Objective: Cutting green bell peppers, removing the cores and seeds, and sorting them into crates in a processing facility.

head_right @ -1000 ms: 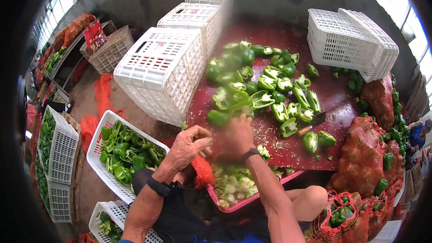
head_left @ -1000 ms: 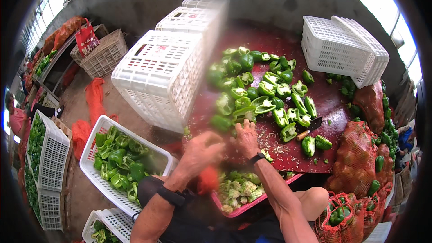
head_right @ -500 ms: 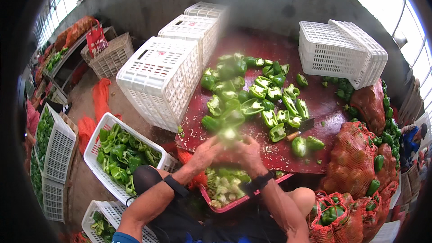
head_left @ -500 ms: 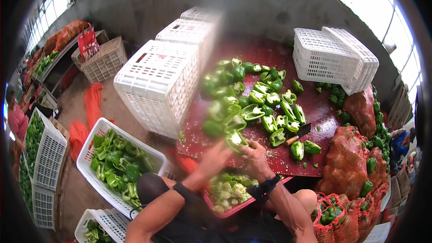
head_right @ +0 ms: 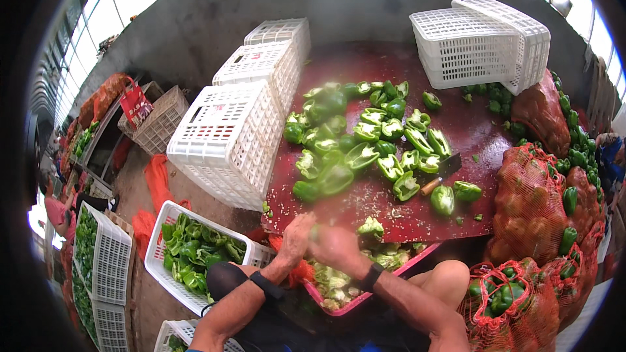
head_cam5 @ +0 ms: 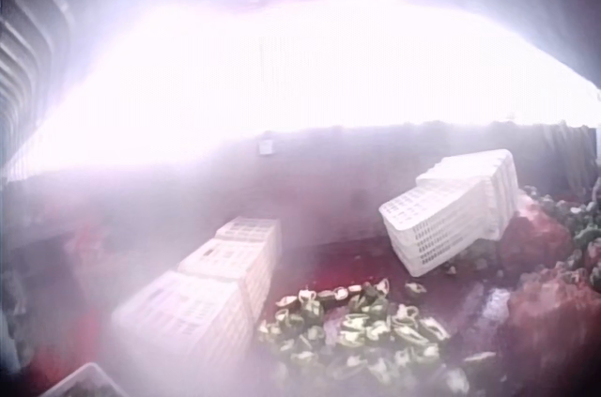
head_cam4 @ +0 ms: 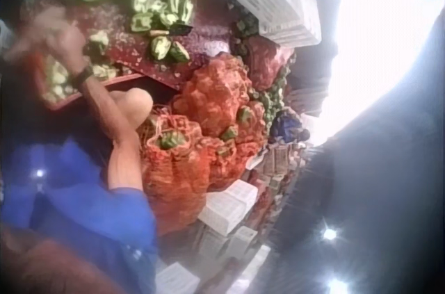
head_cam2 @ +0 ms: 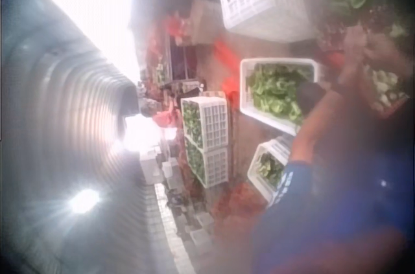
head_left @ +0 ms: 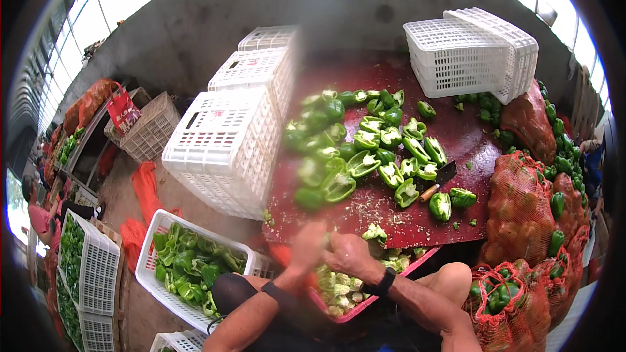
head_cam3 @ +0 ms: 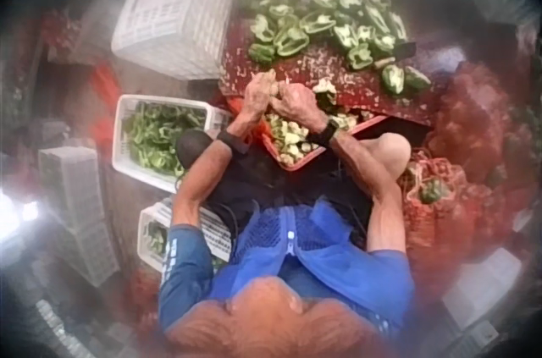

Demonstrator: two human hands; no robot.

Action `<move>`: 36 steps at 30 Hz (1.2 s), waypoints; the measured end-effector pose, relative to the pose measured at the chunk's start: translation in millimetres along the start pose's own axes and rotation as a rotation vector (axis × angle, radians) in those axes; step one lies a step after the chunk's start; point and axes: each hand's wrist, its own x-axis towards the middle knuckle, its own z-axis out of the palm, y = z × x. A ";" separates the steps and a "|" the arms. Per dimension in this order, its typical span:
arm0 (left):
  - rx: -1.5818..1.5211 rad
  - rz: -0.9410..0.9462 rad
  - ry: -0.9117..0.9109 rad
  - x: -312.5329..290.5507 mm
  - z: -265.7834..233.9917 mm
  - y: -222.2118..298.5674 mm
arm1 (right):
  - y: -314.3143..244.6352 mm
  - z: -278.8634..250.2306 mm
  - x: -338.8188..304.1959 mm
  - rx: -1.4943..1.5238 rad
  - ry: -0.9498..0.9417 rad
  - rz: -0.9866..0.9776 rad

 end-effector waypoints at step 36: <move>-1.323 -0.783 -0.215 14.0 -44.9 6.3 | 97.7 -44.7 12.1 -0.255 0.162 -0.214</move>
